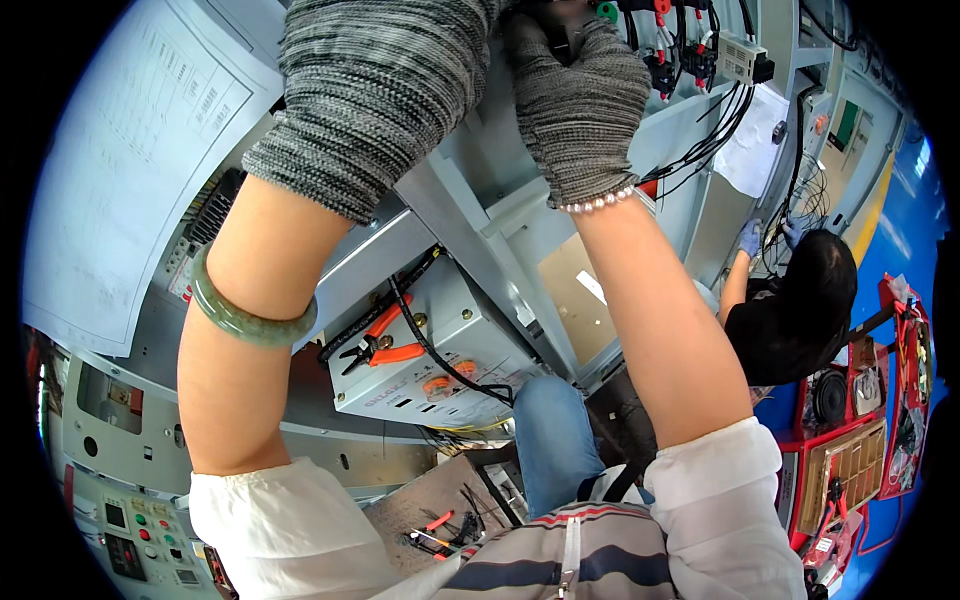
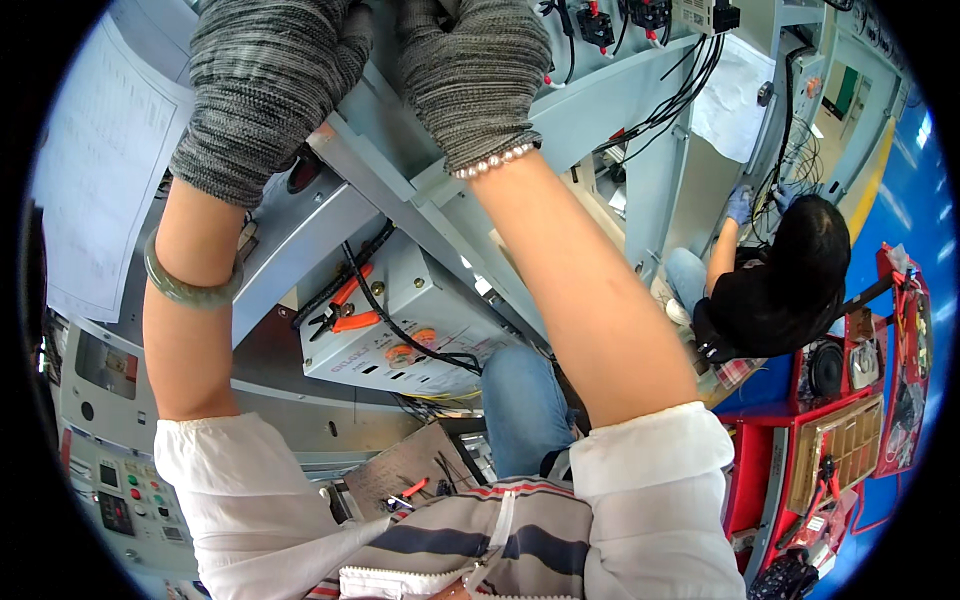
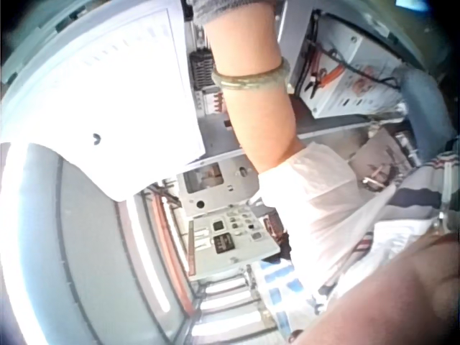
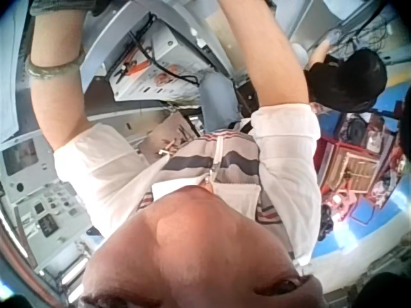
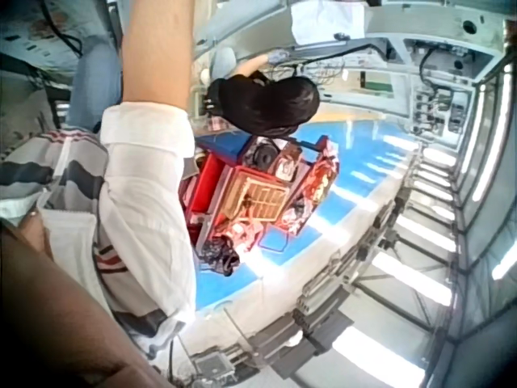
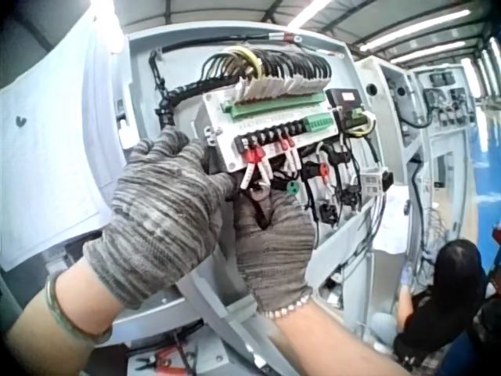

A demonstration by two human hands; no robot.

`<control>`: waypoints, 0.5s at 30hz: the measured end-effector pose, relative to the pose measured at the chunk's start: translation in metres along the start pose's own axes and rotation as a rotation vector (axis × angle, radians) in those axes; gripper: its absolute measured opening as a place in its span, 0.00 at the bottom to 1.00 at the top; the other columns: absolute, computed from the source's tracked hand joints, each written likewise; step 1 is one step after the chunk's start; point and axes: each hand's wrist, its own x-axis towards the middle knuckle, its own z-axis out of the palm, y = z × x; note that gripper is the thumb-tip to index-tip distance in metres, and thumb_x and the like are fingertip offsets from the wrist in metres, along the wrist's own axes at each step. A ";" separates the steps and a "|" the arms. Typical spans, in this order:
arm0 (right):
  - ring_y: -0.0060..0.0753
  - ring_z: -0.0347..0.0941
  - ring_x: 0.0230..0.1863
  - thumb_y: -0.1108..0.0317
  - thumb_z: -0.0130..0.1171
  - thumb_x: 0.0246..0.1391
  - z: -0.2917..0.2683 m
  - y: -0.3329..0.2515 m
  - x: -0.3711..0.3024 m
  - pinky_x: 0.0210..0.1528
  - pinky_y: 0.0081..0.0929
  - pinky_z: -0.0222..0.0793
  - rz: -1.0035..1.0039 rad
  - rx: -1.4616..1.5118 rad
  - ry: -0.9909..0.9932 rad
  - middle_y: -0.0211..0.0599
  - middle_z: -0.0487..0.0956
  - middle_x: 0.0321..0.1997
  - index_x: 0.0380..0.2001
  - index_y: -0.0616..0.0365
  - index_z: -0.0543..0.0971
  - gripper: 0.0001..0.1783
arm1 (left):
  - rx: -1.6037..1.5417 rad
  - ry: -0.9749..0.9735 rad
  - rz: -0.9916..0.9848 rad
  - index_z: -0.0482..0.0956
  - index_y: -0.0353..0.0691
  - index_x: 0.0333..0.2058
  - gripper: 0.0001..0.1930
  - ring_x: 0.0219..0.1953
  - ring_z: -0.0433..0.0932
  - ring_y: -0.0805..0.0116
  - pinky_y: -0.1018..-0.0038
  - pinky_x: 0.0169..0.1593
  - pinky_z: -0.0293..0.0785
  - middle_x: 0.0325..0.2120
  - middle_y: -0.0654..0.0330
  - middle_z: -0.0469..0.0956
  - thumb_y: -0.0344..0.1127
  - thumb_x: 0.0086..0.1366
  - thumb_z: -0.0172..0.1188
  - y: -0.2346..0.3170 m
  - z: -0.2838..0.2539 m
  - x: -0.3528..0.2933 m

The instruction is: The person works inside an open electrical cabinet, handling and connecting multiple wires to terminal blocks. They use a screwdriver to tighten connections and organize the wiring within the panel.

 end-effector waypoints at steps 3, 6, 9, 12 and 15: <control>0.47 0.72 0.20 0.65 0.61 0.54 0.007 0.010 0.004 0.26 0.40 0.66 -0.134 -0.072 0.101 0.46 0.76 0.19 0.25 0.62 0.77 0.11 | -0.041 0.031 0.010 0.84 0.44 0.35 0.12 0.48 0.72 0.45 0.51 0.54 0.66 0.39 0.47 0.75 0.37 0.52 0.57 0.002 0.009 0.002; 0.51 0.73 0.22 0.66 0.60 0.55 0.010 0.023 0.008 0.27 0.41 0.68 -0.140 -0.087 0.185 0.47 0.76 0.20 0.26 0.61 0.77 0.10 | -0.121 0.089 0.023 0.84 0.44 0.34 0.11 0.46 0.73 0.47 0.54 0.53 0.67 0.37 0.48 0.76 0.36 0.53 0.57 0.009 0.021 0.010; 0.50 0.74 0.24 0.67 0.60 0.54 0.020 0.001 -0.005 0.29 0.40 0.69 -0.123 -0.015 0.165 0.47 0.77 0.21 0.28 0.61 0.79 0.08 | -0.071 0.056 0.004 0.84 0.43 0.34 0.11 0.45 0.73 0.49 0.57 0.51 0.69 0.35 0.49 0.76 0.36 0.52 0.58 -0.003 0.002 -0.001; 0.42 0.76 0.24 0.67 0.62 0.54 0.007 0.011 0.000 0.30 0.36 0.70 -0.186 0.032 0.041 0.46 0.78 0.23 0.32 0.60 0.81 0.08 | -0.070 0.069 -0.037 0.85 0.44 0.35 0.12 0.45 0.73 0.49 0.57 0.49 0.71 0.36 0.49 0.76 0.35 0.52 0.58 0.004 0.006 0.003; 0.33 0.75 0.24 0.66 0.64 0.53 0.002 0.010 0.000 0.30 0.32 0.70 0.042 0.203 -0.059 0.44 0.79 0.24 0.34 0.61 0.81 0.09 | -0.095 0.074 -0.006 0.85 0.44 0.36 0.13 0.45 0.73 0.48 0.57 0.49 0.71 0.37 0.49 0.77 0.34 0.51 0.58 0.000 0.010 0.002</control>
